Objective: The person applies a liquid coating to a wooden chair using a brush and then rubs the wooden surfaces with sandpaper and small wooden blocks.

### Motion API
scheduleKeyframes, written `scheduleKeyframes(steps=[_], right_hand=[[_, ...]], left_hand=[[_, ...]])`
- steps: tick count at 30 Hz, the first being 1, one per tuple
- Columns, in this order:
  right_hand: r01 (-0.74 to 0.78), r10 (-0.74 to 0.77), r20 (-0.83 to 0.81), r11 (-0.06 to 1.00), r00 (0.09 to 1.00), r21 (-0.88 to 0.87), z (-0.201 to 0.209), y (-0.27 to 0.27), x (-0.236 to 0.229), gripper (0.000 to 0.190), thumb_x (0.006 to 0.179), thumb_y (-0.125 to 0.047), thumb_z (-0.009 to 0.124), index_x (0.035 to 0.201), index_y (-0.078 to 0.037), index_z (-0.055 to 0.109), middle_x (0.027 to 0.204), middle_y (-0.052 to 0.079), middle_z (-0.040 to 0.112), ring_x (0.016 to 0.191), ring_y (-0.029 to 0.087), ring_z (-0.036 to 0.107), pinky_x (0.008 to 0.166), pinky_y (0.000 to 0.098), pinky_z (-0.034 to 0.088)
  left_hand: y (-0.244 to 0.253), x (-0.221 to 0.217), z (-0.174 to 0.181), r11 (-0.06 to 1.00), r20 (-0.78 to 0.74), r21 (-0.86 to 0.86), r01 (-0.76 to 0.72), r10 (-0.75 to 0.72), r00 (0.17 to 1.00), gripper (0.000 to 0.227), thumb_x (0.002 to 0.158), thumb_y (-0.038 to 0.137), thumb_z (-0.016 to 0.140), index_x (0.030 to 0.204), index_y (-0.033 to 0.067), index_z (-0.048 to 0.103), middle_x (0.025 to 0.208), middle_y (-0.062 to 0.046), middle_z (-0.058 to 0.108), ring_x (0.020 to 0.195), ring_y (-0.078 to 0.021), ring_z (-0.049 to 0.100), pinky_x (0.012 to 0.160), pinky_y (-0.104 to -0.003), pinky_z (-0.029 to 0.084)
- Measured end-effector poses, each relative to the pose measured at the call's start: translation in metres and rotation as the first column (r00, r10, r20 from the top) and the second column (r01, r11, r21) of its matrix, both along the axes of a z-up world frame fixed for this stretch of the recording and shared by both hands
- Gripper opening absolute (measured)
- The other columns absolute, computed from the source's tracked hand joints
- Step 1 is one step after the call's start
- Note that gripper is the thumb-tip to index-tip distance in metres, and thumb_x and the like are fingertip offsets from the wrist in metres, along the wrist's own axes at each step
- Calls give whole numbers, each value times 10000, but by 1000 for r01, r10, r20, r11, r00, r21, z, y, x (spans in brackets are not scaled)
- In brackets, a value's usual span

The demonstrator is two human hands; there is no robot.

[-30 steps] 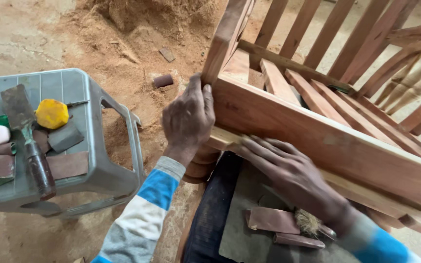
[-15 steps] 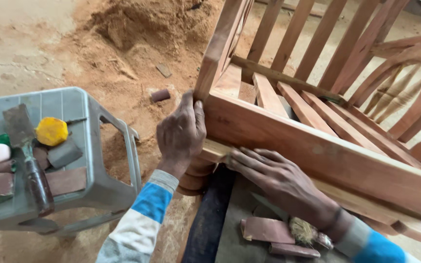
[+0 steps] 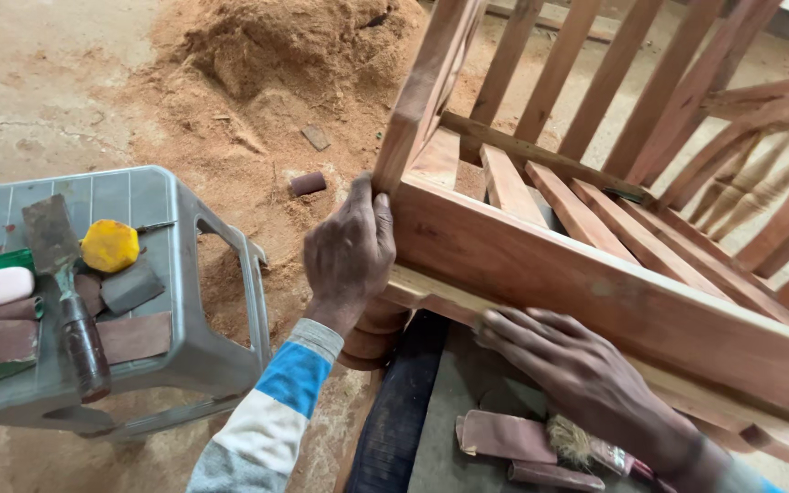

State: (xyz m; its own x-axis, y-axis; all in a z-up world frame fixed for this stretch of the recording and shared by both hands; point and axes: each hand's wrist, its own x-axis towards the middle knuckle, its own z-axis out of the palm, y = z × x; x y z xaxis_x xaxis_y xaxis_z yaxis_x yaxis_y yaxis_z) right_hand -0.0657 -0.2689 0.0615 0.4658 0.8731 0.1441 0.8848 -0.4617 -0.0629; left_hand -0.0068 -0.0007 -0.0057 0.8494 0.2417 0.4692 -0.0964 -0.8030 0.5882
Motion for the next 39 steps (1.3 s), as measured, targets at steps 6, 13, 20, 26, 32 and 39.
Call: scheduleKeyframes(steps=[6, 13, 20, 26, 32, 39], right_hand=[[2, 3, -46, 995, 999, 95, -20, 21, 8, 696, 807, -159, 673, 1473, -55, 501, 1529, 141, 531, 1365, 293, 540, 1113, 413, 427], [338, -168, -383, 835, 908, 435, -15, -14, 14, 268, 991, -34, 611, 1226, -82, 730, 1223, 89, 777, 1072, 200, 778, 905, 304, 641], [538, -385, -418, 765, 823, 354, -24, -28, 5, 206, 820, -165, 827, 959, -62, 714, 970, 28, 810, 864, 133, 793, 737, 261, 629], [508, -394, -325, 728, 859, 461, -30, 20, 4, 382, 828, -200, 838, 1109, -19, 653, 942, 46, 792, 843, 158, 780, 729, 280, 600], [486, -382, -323, 794, 866, 365, -31, -10, 6, 222, 893, -165, 777, 1097, -78, 764, 958, 47, 787, 873, 165, 765, 755, 305, 593], [535, -501, -193, 815, 844, 224, -1, -33, -13, 129, 840, -173, 781, 961, -129, 779, 905, 41, 740, 831, 208, 718, 741, 352, 572]], left_hand=[[1, 0, -3, 1000, 16, -17, -3, 4, 1000, 340, 1078, 267, 462, 1266, 24, 608, 917, -184, 767, 693, -346, 745, 563, -444, 582], [1, -2, -2, 999, 25, -17, -45, 45, 999, 303, 1060, 282, 486, 1224, 69, 625, 861, -168, 760, 711, -367, 732, 606, -490, 566], [2, -2, -4, 999, 54, -38, 3, -1, 999, 293, 1080, 266, 472, 1227, 57, 613, 885, -173, 760, 673, -342, 734, 571, -458, 570], [2, -3, -3, 999, 30, -32, 0, 1, 1000, 324, 1083, 273, 463, 1271, 50, 603, 880, -160, 766, 584, -280, 726, 524, -400, 573], [2, -3, -8, 1000, 33, -19, 1, 0, 999, 313, 1089, 269, 466, 1269, 60, 615, 864, -141, 775, 600, -276, 726, 525, -396, 566], [0, 4, -18, 1000, 74, -8, -23, 24, 997, 342, 1095, 267, 465, 1289, 20, 599, 915, -166, 774, 631, -269, 746, 545, -379, 590]])
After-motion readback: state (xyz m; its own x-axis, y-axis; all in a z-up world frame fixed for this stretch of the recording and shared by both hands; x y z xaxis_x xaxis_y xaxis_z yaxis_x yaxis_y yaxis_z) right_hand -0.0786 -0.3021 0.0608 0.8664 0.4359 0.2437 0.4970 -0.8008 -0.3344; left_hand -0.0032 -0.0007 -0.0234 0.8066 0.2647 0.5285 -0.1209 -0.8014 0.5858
